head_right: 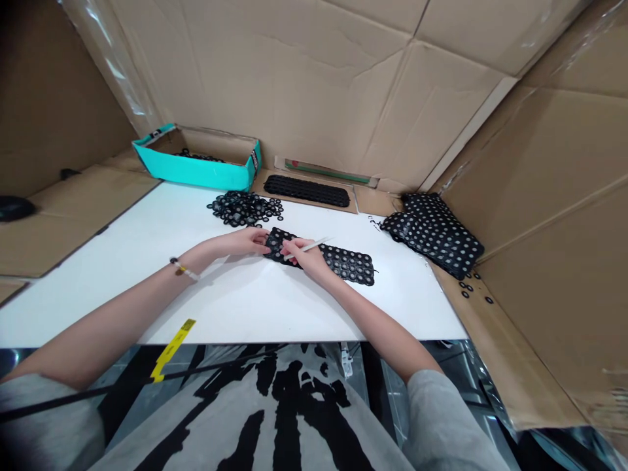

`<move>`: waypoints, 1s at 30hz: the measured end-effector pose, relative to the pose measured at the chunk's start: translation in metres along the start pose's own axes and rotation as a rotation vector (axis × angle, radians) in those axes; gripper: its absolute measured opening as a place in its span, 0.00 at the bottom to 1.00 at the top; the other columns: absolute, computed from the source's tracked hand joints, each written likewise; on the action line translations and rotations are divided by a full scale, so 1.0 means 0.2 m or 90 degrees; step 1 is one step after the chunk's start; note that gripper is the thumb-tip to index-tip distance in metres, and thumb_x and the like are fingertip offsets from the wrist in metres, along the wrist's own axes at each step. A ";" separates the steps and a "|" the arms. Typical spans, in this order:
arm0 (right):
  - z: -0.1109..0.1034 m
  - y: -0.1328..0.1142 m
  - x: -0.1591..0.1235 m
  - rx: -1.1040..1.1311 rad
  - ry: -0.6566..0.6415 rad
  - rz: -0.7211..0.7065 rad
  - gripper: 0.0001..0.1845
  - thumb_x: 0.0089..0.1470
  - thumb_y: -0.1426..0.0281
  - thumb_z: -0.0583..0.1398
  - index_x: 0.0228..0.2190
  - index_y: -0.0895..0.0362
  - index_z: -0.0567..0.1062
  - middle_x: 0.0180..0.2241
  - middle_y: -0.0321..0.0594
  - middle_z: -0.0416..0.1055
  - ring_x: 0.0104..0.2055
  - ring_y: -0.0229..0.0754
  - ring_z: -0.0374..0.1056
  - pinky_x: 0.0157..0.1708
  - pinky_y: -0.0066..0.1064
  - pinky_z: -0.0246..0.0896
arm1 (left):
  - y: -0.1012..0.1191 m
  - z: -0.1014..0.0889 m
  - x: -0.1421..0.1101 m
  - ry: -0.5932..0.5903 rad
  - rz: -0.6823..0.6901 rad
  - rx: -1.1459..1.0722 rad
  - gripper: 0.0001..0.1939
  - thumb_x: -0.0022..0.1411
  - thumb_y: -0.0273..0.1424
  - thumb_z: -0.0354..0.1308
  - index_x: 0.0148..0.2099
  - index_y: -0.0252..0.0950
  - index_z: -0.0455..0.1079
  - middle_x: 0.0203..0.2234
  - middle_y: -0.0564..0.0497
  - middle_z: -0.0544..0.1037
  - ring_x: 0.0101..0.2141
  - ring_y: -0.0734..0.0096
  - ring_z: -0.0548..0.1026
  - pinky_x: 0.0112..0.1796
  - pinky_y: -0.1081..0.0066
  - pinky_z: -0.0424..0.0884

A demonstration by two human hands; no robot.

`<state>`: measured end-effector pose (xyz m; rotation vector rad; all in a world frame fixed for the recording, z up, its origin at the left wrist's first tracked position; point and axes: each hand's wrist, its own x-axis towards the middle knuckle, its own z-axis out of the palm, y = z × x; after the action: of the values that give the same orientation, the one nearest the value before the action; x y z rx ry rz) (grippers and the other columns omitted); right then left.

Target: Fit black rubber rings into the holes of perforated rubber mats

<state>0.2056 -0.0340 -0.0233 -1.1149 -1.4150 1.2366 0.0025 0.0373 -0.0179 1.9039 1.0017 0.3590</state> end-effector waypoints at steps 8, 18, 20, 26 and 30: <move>-0.02 -0.01 -0.02 -0.009 0.008 0.017 0.32 0.59 0.49 0.46 0.21 0.58 0.74 0.10 0.33 0.58 0.14 0.33 0.50 0.17 0.26 0.44 | 0.09 0.00 -0.07 -0.030 0.018 0.065 0.21 0.48 0.40 0.61 0.42 0.35 0.68 0.27 0.54 0.73 0.27 0.71 0.68 0.26 0.74 0.59; 0.00 -0.02 0.00 -0.048 0.007 0.031 0.10 0.47 0.64 0.62 0.30 0.57 0.79 0.25 0.36 0.74 0.25 0.34 0.64 0.26 0.26 0.60 | 0.09 0.00 -0.07 0.004 -0.047 0.110 0.15 0.43 0.41 0.62 0.29 0.35 0.70 0.23 0.53 0.73 0.26 0.70 0.67 0.26 0.72 0.58; 0.00 0.00 0.00 -0.036 0.017 0.051 0.10 0.45 0.66 0.63 0.31 0.58 0.78 0.25 0.36 0.74 0.25 0.34 0.66 0.28 0.26 0.62 | 0.11 0.00 -0.07 0.005 -0.053 0.113 0.14 0.43 0.41 0.62 0.26 0.35 0.69 0.21 0.54 0.71 0.24 0.71 0.66 0.26 0.72 0.56; -0.02 0.03 0.02 -0.004 0.008 0.053 0.10 0.44 0.65 0.65 0.29 0.59 0.78 0.25 0.37 0.75 0.26 0.35 0.67 0.29 0.27 0.64 | 0.18 -0.01 -0.11 0.005 -0.100 0.076 0.15 0.43 0.43 0.62 0.24 0.36 0.68 0.17 0.55 0.66 0.21 0.72 0.61 0.23 0.70 0.52; -0.02 0.02 0.02 -0.038 0.012 0.055 0.09 0.45 0.66 0.63 0.27 0.59 0.78 0.24 0.37 0.74 0.25 0.35 0.66 0.27 0.26 0.63 | 0.18 0.01 -0.11 -0.002 -0.143 0.006 0.15 0.42 0.43 0.63 0.23 0.36 0.67 0.15 0.54 0.65 0.19 0.73 0.59 0.22 0.70 0.50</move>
<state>0.2084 -0.0298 -0.0268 -1.2357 -1.4107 1.2483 0.0075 0.0106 0.0152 1.7777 1.2037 0.2207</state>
